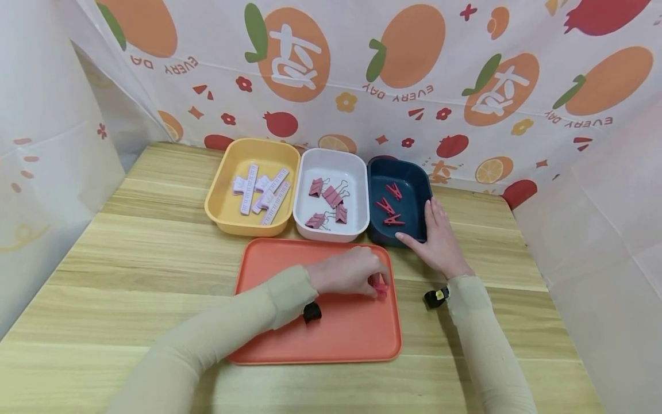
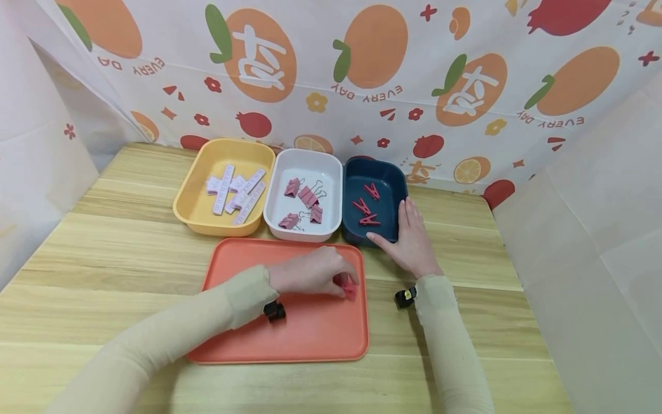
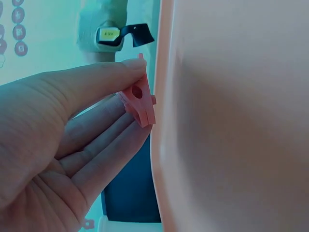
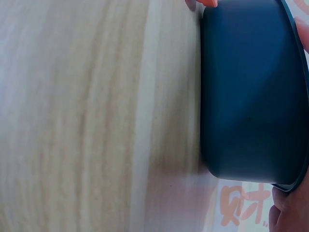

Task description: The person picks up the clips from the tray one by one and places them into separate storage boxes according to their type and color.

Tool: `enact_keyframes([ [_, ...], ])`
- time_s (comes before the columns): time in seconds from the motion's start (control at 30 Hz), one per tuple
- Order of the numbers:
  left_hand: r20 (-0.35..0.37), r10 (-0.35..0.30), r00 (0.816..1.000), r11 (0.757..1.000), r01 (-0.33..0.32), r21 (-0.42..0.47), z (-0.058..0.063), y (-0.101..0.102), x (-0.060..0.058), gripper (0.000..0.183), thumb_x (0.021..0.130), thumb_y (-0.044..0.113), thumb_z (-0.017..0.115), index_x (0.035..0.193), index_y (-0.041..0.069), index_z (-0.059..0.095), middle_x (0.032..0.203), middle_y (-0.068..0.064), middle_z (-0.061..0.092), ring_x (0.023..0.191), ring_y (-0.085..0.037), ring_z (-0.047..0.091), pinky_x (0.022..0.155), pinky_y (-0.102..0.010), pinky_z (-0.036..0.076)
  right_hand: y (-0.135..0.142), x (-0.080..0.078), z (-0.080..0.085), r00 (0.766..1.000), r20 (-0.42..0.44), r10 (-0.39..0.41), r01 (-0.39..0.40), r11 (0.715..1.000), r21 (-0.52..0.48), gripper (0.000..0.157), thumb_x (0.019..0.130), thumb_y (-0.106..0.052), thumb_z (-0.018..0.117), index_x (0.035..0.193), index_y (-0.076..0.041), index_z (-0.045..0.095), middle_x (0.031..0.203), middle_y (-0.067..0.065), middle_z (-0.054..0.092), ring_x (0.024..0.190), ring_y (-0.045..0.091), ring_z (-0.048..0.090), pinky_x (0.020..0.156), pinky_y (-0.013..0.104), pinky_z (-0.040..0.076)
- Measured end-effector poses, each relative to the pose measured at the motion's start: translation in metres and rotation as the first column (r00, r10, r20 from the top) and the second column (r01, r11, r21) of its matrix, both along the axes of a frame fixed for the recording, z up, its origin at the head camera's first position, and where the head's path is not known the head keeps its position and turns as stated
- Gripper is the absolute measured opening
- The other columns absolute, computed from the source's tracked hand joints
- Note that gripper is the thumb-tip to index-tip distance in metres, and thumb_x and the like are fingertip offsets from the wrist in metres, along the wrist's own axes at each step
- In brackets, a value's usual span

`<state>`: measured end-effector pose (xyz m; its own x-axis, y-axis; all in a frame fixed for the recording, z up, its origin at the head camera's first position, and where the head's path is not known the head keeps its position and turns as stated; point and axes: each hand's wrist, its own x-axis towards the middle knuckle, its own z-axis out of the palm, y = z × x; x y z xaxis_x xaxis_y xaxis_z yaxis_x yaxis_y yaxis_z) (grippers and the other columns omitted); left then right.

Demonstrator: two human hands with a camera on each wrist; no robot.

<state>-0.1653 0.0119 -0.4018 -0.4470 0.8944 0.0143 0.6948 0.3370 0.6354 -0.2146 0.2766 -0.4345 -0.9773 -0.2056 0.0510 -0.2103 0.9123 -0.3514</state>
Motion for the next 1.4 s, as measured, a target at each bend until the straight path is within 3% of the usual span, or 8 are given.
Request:
enact_keyframes([
  [0.3,0.002,0.047,0.999,0.997,-0.047,0.067,0.004,-0.006,-0.010,0.028,0.086,0.016,0.084,0.113,0.011,0.078,0.094,0.007,0.072,0.080,0.002,0.062,0.075,-0.013,0.051,-0.001,0.000,0.002,1.000,0.006,-0.003,0.003,1.000,0.004,0.118,0.086,-0.078,0.056,0.163,-0.004,0.004,0.170,0.009,-0.004,0.154,0.028,-0.004,0.119,0.058,0.013],
  [0.57,0.007,0.114,0.993,0.991,-0.114,0.074,0.013,-0.008,-0.016,0.030,0.087,0.014,0.083,0.117,0.011,0.076,0.098,0.005,0.073,0.084,-0.001,0.064,0.077,-0.015,0.052,-0.001,0.000,0.001,1.000,-0.001,-0.009,0.009,1.000,0.012,0.119,0.086,-0.078,0.056,0.163,-0.004,0.004,0.170,0.009,-0.004,0.154,0.028,-0.005,0.119,0.058,0.013],
  [0.97,0.026,0.162,0.986,0.981,-0.164,0.106,0.017,-0.011,-0.022,0.029,0.090,0.012,0.080,0.119,0.014,0.075,0.103,0.003,0.073,0.088,-0.003,0.065,0.080,-0.015,0.052,0.000,0.000,-0.002,1.000,-0.005,-0.013,0.013,1.000,0.015,0.119,0.086,-0.078,0.056,0.163,-0.005,0.002,0.170,0.008,-0.004,0.154,0.027,-0.005,0.119,0.059,0.013],
  [1.2,-0.019,0.224,0.974,0.963,-0.219,0.155,0.024,-0.011,-0.030,0.029,0.091,0.011,0.079,0.120,0.013,0.075,0.100,0.005,0.073,0.087,-0.003,0.066,0.082,-0.017,0.053,-0.001,0.001,-0.001,1.000,-0.014,-0.002,0.002,1.000,0.014,0.119,0.087,-0.078,0.056,0.163,-0.004,0.002,0.170,0.010,-0.004,0.154,0.030,-0.003,0.120,0.056,0.010],
  [1.4,-0.034,0.238,0.971,0.960,-0.230,0.158,0.030,-0.008,-0.034,0.031,0.091,0.011,0.079,0.122,0.013,0.075,0.101,0.005,0.074,0.087,-0.003,0.066,0.080,-0.015,0.052,-0.001,0.001,-0.001,1.000,-0.016,0.005,-0.005,1.000,0.009,0.119,0.087,-0.078,0.055,0.162,-0.003,0.002,0.170,0.010,-0.004,0.154,0.030,-0.004,0.120,0.055,0.008],
])
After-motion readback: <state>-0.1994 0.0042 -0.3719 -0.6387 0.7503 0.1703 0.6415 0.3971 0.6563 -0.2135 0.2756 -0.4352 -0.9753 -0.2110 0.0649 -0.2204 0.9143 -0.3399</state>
